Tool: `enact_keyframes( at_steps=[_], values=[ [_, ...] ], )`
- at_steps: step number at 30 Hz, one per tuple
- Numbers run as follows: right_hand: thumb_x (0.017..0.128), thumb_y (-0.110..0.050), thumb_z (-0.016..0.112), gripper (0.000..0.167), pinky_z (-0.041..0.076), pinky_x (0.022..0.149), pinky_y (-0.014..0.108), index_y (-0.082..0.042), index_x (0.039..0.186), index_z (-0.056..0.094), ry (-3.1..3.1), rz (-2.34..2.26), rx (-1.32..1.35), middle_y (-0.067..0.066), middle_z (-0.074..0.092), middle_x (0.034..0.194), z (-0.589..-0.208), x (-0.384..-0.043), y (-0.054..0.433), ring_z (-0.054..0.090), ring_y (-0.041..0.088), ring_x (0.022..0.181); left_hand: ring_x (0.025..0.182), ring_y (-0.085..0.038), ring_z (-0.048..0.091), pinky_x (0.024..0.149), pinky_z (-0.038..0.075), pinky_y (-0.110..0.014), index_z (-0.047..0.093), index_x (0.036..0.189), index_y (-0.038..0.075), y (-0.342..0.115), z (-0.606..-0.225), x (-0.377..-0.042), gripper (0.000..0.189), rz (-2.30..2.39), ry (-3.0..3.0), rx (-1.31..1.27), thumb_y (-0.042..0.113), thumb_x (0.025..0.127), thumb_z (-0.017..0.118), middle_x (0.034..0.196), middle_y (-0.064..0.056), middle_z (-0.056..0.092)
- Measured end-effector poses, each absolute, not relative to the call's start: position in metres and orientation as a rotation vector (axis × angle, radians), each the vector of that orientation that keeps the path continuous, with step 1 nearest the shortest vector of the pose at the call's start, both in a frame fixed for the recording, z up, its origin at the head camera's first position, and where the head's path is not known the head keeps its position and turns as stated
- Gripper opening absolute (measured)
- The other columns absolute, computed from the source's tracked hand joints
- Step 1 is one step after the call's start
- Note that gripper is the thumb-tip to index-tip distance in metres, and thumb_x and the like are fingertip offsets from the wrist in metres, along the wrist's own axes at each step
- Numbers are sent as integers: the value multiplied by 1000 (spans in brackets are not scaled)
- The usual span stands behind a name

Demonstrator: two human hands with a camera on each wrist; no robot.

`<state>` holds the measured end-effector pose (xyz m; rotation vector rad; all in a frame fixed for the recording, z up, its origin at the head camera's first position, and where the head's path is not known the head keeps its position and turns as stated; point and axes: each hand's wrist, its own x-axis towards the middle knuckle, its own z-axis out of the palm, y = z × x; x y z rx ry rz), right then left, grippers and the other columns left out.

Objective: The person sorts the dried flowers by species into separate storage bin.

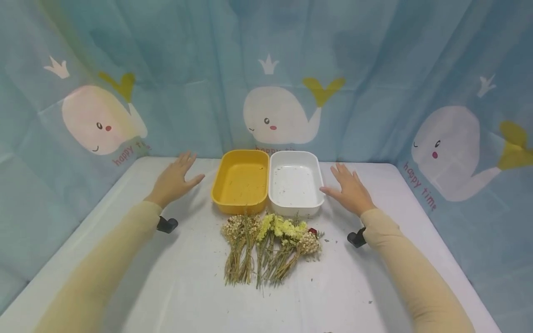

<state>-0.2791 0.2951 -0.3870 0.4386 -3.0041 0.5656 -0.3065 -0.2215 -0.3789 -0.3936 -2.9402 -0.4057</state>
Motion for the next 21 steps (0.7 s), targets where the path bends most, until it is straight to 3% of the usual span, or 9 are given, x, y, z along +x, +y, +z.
enact_keyframes(
  at_steps=[10, 16, 21],
  values=[
    [95, -59, 55, 94, 5, 127, 59, -1, 158, 17, -3008, 597, 438, 24, 9, 166, -389, -279, 288, 9, 43, 153, 155, -36, 14, 121, 23, -66, 8, 161, 22, -208, -387, -298, 87, -686, -2953, -308, 66, 96, 46, 169, -8, 7],
    [95, -61, 54, 97, 9, 126, 61, -5, 160, 10, -3010, 657, 406, 21, 6, 167, -392, -279, 282, 7, 44, 153, 155, -34, 16, 121, 24, -65, 14, 161, 21, -204, -388, -290, 86, -696, -2958, -293, 63, 96, 50, 169, -6, 12],
    [93, -64, 55, 100, 13, 123, 65, -8, 161, 6, -3044, 733, 359, 17, 4, 168, -393, -272, 279, 8, 45, 153, 154, -36, 16, 122, 22, -63, 2, 161, 28, -199, -391, -288, 95, -919, -2965, -251, 71, 91, 51, 169, -3, 6]
  ],
)
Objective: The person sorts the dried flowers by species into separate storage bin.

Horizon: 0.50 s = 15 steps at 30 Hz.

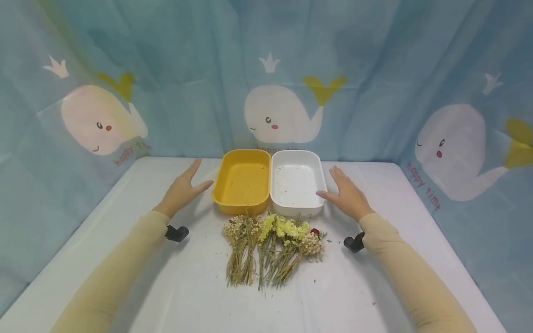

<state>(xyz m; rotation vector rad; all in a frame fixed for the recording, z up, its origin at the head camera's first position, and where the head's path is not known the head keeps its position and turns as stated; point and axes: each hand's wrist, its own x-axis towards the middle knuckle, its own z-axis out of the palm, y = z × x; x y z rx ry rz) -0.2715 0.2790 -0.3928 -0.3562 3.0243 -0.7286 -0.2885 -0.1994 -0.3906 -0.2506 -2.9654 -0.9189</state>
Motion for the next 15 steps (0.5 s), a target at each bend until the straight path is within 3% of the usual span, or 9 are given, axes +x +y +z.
enact_keyframes(
  at_steps=[3, 10, 15],
  values=[
    [92, -66, 56, 102, 15, 123, 65, -11, 161, 5, 3001, -781, -335, 16, 5, 168, -393, -267, 278, 11, 44, 153, 154, -38, 15, 123, 22, -63, -5, 160, 31, -197, -393, -287, 102, -1100, -2959, -203, 75, 87, 51, 169, -5, 4],
    [91, -64, 58, 101, 16, 123, 65, -12, 161, 7, 2976, -880, -319, 14, 5, 168, -399, -259, 272, 12, 44, 152, 149, -40, 30, 119, 34, -60, 2, 158, 41, -197, -399, -284, 100, -1384, -2925, -117, 76, 82, 57, 167, -12, 19],
    [91, -60, 62, 101, 20, 121, 66, -11, 161, 10, 2961, -921, -344, 15, 7, 168, -399, -251, 266, 14, 46, 151, 152, -32, 26, 122, 29, -58, 17, 160, 30, -192, -408, -279, 90, -1454, -2897, -90, 67, 89, 59, 166, -7, 23]
  ],
)
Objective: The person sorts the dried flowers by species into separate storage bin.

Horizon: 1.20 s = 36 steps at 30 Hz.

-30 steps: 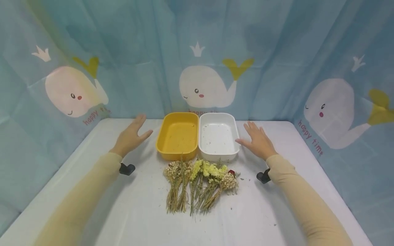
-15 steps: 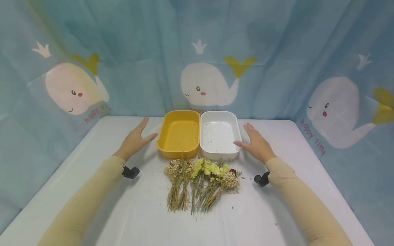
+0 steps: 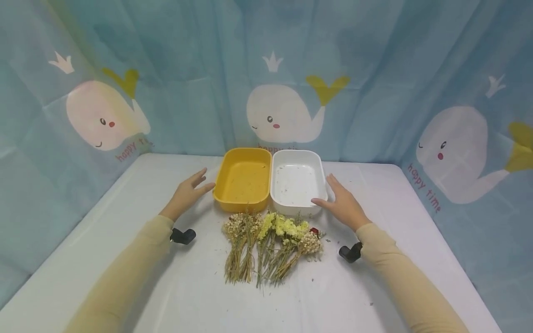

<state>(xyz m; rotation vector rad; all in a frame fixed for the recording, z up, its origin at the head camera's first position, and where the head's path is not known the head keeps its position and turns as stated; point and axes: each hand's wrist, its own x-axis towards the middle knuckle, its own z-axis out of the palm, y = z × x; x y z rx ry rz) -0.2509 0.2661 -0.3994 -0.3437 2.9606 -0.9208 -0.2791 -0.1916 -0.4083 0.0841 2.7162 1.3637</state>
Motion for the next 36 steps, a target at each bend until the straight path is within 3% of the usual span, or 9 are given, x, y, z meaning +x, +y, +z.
enact_keyframes(
  at_steps=[4, 11, 16, 21, 25, 30, 36],
  values=[
    [89, -57, 67, 100, 25, 119, 67, -11, 161, 14, 2955, -956, -353, 17, 13, 166, -395, -244, 263, 19, 47, 150, 150, -32, 32, 122, 32, -54, 31, 157, 19, -187, -418, -280, 80, 1406, 2700, 90, 56, 94, 61, 163, -8, 31],
    [88, -55, 69, 98, 29, 117, 67, -10, 160, 20, 2943, -1017, -310, 17, 19, 165, -398, -232, 261, 23, 47, 149, 146, -31, 39, 113, 46, -49, 33, 157, 15, -179, -428, -277, 76, 1531, 2611, 122, 50, 96, 62, 161, -10, 35],
    [87, -51, 73, 93, 34, 116, 64, -7, 157, 29, 2957, -1105, -328, 15, 28, 162, -397, -223, 256, 29, 45, 147, 142, -25, 47, 108, 52, -41, 34, 156, 15, -179, -430, -277, 80, 1673, 2511, 126, 55, 92, 62, 161, -5, 37],
    [85, -48, 76, 87, 40, 112, 63, -12, 154, 37, 2933, -1217, -344, 15, 37, 158, -400, -216, 250, 37, 44, 144, 135, -27, 54, 101, 56, -31, 35, 156, 11, -181, -434, -282, 68, 1781, 2449, 142, 39, 99, 61, 160, -7, 38],
    [84, -46, 77, 84, 39, 113, 62, -16, 154, 39, 2909, -1272, -358, 14, 39, 157, -402, -207, 246, 37, 42, 144, 134, -30, 54, 97, 57, -29, 34, 155, 7, -182, -439, -281, 63, 1826, 2413, 147, 30, 102, 58, 159, -11, 39],
    [84, -44, 78, 82, 32, 117, 64, -20, 153, 40, 2851, -1357, -347, 6, 37, 159, -400, -195, 245, 30, 39, 149, 137, -30, 51, 98, 57, -29, 35, 155, 10, -181, -443, -282, 60, 1869, 2358, 178, 29, 103, 56, 157, -13, 42],
    [86, -37, 78, 75, 29, 122, 58, -24, 151, 43, 2747, -1504, -360, 2, 38, 160, -398, -175, 240, 28, 34, 151, 138, -30, 49, 98, 57, -26, 35, 155, 12, -182, -446, -286, 59, 1894, 2349, 187, 29, 103, 56, 157, -13, 42]
  ],
)
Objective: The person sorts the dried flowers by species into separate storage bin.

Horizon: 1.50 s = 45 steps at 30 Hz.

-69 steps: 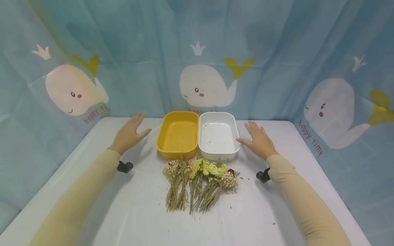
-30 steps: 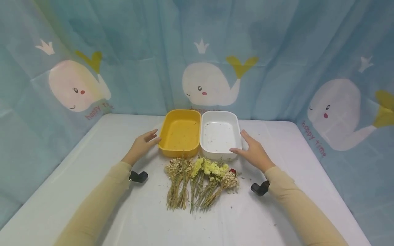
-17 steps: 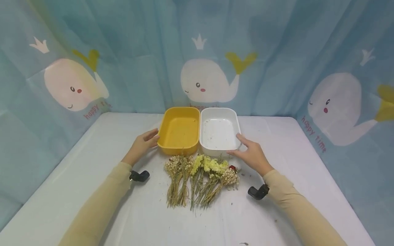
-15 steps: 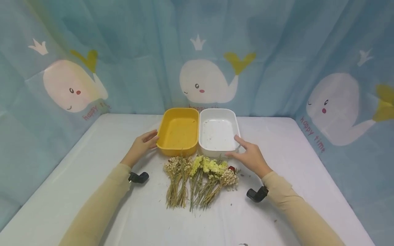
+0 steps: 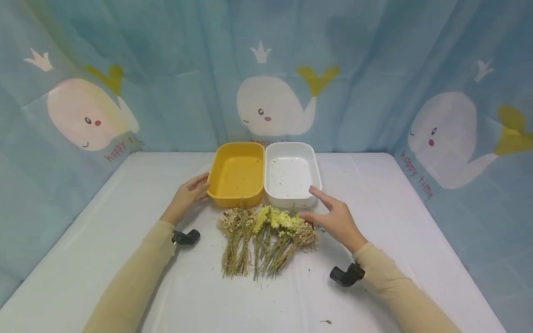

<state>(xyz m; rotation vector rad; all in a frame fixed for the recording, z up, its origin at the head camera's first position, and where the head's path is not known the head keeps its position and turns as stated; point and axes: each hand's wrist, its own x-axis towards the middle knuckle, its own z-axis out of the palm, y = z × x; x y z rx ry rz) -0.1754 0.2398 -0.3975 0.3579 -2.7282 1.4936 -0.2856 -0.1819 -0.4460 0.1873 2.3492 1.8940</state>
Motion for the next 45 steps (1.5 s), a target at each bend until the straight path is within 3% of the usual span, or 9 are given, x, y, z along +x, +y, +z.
enact_keyframes(
  at_steps=[7, 12, 15, 20, 23, 28, 32, 45],
  values=[
    [89, -27, 76, 71, 41, 114, 52, -17, 152, 43, -2680, 1584, 388, 8, 40, 158, -398, -156, 235, 38, 37, 145, 138, -30, 50, 97, 56, -23, 37, 154, 11, -183, -445, -289, 57, 1915, 2324, 188, 25, 103, 57, 156, -14, 42],
    [89, -18, 76, 67, 52, 106, 34, -11, 149, 47, -2614, 1632, 446, 10, 46, 154, -399, -145, 230, 46, 34, 140, 141, -29, 47, 100, 55, -27, 36, 155, 13, -184, -446, -290, 60, 1925, 2304, 173, 28, 101, 59, 158, -13, 40],
    [88, -15, 76, 62, 54, 103, 29, -13, 145, 52, -2576, 1657, 468, 11, 52, 150, -400, -137, 226, 52, 19, 136, 141, -28, 46, 97, 56, -22, 36, 155, 12, -184, -447, -290, 61, 1928, 2300, 167, 29, 101, 59, 158, -12, 40],
    [89, -12, 75, 55, 55, 102, 31, -12, 141, 56, -2523, 1777, 478, 17, 55, 145, -401, -129, 221, 55, -5, 126, 141, -28, 47, 89, 56, -13, 37, 154, 11, -184, -447, -288, 61, 1908, 2332, 175, 30, 101, 59, 157, -12, 42],
    [90, -9, 73, 55, 54, 103, 27, -6, 141, 55, -2489, 1880, 467, 21, 55, 144, -401, -125, 220, 57, -3, 125, 140, -28, 48, 87, 56, -12, 38, 154, 10, -184, -447, -287, 62, 1900, 2346, 182, 32, 101, 60, 156, -13, 42],
    [90, -7, 72, 53, 52, 103, 23, -1, 139, 54, -2455, 1978, 452, 13, 60, 141, -402, -120, 222, 60, 3, 125, 141, -29, 47, 88, 57, -12, 37, 154, 9, -182, -448, -288, 62, 1916, 2337, 197, 31, 101, 59, 157, -14, 41],
    [91, -6, 71, 50, 55, 99, 23, 2, 138, 54, -2456, 2018, 427, 14, 61, 138, -405, -116, 223, 62, 5, 123, 141, -29, 46, 86, 57, -12, 36, 155, 10, -182, -449, -289, 60, 1928, 2319, 188, 27, 101, 59, 158, -13, 40],
    [92, -10, 71, 48, 61, 92, 31, 10, 133, 55, -2481, 2249, 246, 6, 74, 118, -410, -107, 218, 71, 18, 108, 141, -31, 46, 87, 57, -12, 35, 155, 8, -181, -448, -287, 57, 1968, 2294, 170, 21, 103, 55, 157, -15, 40]
  ],
)
